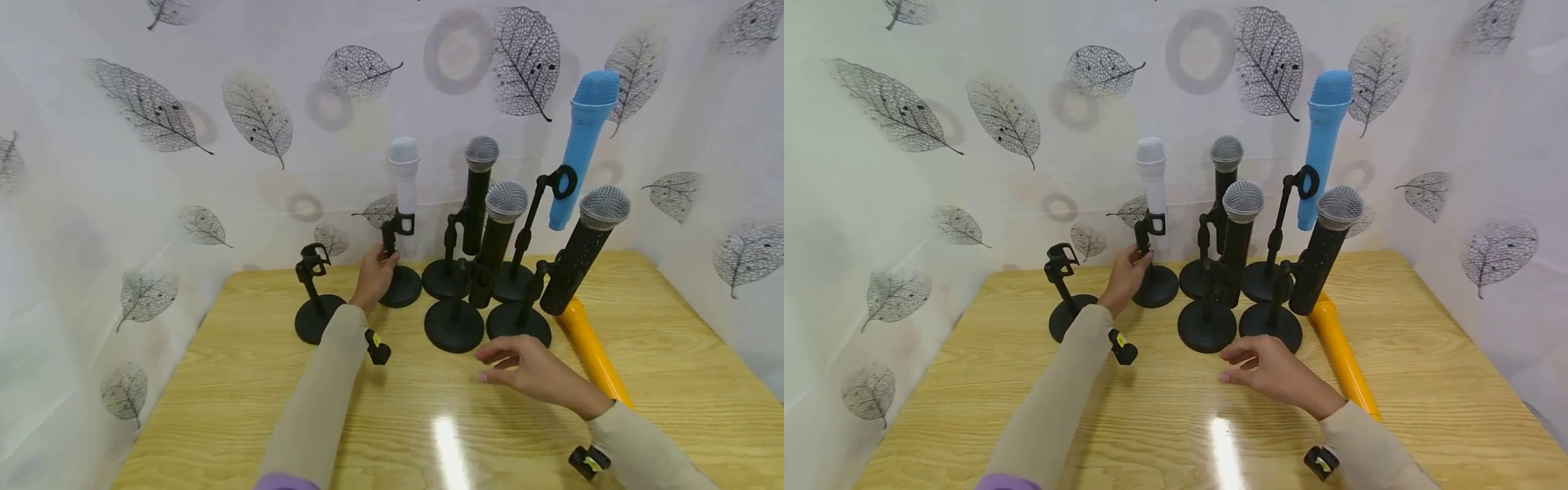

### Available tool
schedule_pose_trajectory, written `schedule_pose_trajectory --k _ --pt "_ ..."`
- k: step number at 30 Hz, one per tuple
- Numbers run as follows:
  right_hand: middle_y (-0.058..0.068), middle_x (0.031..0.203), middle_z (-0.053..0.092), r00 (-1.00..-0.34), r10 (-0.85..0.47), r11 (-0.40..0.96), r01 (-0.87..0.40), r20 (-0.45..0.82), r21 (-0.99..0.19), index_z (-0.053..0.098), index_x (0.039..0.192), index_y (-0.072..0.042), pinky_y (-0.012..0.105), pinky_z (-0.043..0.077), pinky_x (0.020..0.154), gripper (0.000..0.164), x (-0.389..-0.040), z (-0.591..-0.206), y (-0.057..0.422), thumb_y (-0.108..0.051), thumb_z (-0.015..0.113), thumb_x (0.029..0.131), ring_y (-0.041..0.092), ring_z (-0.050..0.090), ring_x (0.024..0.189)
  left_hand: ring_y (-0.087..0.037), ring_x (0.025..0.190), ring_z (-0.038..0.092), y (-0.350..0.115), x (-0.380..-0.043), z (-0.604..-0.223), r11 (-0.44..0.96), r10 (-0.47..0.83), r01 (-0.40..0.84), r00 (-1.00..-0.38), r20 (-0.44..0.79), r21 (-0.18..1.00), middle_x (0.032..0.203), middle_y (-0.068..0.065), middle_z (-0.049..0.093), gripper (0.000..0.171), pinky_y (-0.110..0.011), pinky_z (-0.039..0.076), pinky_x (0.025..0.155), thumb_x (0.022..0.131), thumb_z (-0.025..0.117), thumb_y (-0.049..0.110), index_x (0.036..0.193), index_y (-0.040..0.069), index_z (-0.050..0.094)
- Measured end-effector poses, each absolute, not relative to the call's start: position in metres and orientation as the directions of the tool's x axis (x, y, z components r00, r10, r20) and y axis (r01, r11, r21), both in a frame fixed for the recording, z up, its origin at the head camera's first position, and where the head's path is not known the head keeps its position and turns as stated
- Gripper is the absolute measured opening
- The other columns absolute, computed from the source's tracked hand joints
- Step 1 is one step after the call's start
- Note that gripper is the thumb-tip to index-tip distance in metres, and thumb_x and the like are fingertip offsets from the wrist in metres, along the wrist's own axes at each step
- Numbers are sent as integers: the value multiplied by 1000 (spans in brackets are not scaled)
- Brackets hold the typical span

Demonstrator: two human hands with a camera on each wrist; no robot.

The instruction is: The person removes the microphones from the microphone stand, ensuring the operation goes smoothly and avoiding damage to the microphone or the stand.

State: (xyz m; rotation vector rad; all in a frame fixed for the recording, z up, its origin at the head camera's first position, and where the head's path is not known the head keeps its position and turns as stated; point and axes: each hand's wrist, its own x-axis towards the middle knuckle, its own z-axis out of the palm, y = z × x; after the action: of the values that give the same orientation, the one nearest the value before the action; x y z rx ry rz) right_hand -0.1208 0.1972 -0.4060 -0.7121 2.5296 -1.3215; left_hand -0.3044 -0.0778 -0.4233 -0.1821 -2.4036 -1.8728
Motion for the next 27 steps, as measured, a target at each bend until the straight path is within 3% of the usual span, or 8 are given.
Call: schedule_pose_trajectory --k 7,14,21,27 --pt "17 115 71 -878 -476 476 -310 56 -823 71 118 3 35 59 86 36 -125 -405 192 -21 78 91 34 70 103 -28 116 63 -79 -304 -422 305 2 143 -989 149 942 116 -13 69 19 -44 52 100 105 59 17 117 4 67" --pt "18 115 71 -880 -471 471 -310 62 -826 71 117 3 36 59 87 36 -128 -403 188 -21 78 92 33 70 103 -26 112 64 -84 -300 -423 403 101 205 -979 179 892 112 -11 69 17 -42 55 95 106 56 17 113 5 66" --pt "17 113 72 -875 -476 458 -333 90 -824 72 116 2 36 59 87 34 -129 -403 185 -21 78 91 35 70 102 -26 114 64 -90 -288 -424 415 154 234 -970 186 879 110 -10 68 17 -44 54 96 105 58 15 112 1 65" --pt "16 111 72 -879 -461 440 -345 121 -829 72 114 2 30 59 85 32 -129 -398 185 -19 79 91 31 71 101 -25 116 63 -95 -275 -425 436 169 237 -969 180 868 112 -6 68 14 -44 53 98 105 58 19 109 7 64"
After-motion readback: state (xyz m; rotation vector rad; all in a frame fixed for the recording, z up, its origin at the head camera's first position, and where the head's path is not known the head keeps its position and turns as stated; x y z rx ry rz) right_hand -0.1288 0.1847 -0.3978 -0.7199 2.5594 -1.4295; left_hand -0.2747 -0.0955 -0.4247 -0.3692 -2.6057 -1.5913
